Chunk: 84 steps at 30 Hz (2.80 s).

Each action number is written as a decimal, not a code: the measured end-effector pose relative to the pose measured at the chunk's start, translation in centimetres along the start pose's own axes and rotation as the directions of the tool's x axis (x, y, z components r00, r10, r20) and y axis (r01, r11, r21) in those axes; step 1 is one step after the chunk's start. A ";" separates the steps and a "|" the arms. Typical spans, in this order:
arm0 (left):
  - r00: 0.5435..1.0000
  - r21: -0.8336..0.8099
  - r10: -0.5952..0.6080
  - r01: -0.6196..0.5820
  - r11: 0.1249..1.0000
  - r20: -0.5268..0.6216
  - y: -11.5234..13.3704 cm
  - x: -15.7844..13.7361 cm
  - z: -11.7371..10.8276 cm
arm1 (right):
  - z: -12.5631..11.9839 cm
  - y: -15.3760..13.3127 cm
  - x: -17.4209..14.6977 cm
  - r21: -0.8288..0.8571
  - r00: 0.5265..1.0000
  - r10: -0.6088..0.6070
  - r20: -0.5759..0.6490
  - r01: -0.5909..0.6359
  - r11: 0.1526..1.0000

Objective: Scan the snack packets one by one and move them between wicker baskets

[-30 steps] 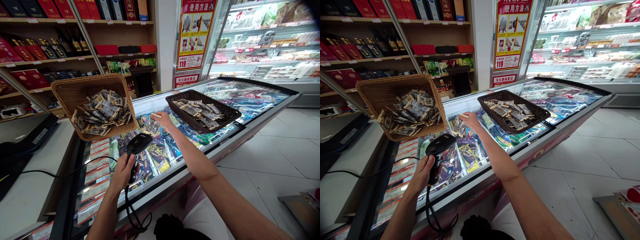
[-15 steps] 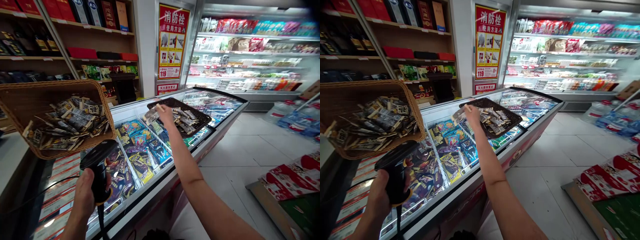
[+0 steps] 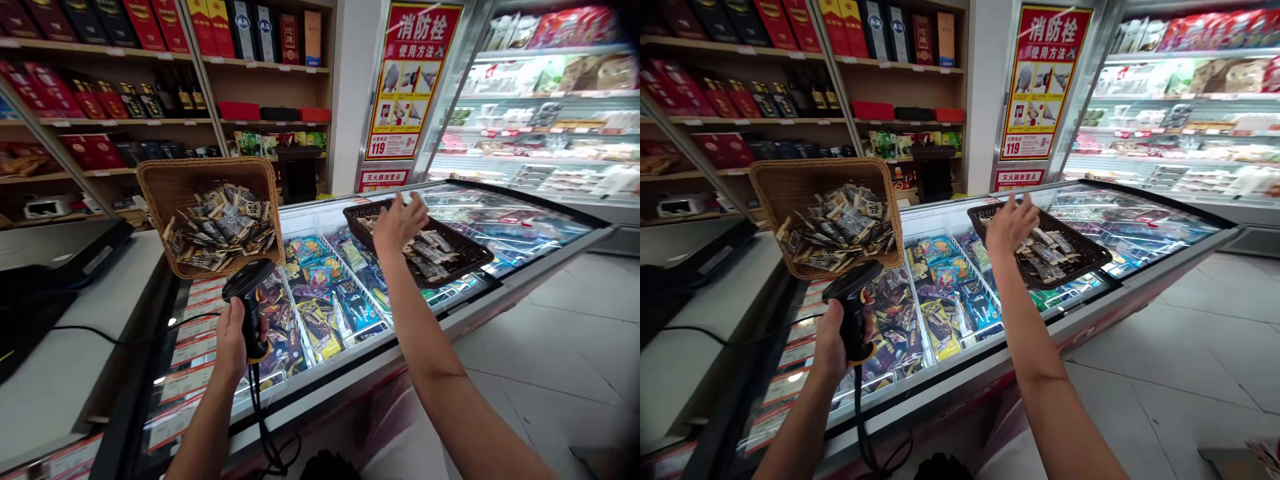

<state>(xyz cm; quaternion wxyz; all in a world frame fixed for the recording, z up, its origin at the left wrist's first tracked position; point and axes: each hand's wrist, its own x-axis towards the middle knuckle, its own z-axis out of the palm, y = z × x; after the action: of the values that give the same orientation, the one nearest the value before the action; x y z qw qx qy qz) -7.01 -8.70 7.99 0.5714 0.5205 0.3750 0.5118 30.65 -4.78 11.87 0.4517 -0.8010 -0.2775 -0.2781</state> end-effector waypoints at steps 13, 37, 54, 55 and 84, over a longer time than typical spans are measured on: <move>0.998 -0.026 -0.028 0.027 0.999 -0.056 -0.2 -0.1 -0.3 | 0.0 -2.0 1.1 -0.093 0.953 -0.139 0.268 0.169 0.981; 0.995 -0.064 -0.026 0.020 0.998 -0.094 -0.3 0.0 -0.7 | 13.1 -27.1 -10.9 0.655 0.303 -0.687 0.661 0.213 0.725; 0.988 0.303 0.106 -0.134 0.943 0.108 -1.5 0.4 -1.3 | 0.9 -8.9 -12.7 0.549 0.534 -0.137 0.835 -0.787 0.281; 0.983 0.350 0.116 -0.159 0.923 0.142 -1.7 0.4 -1.4 | 0.9 -8.6 -12.8 0.538 0.530 -0.112 0.841 -0.797 0.272; 0.971 0.316 0.042 -0.118 0.941 0.237 -1.7 0.2 -1.3 | 0.8 -6.3 -10.1 0.620 0.719 0.079 0.690 -0.644 0.447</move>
<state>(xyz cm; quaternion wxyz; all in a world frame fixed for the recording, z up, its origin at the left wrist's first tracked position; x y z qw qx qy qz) -7.92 -8.16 6.07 0.4946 0.6781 0.3656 0.4023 19.43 -3.21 8.09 0.7201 -0.5698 -0.3059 0.2514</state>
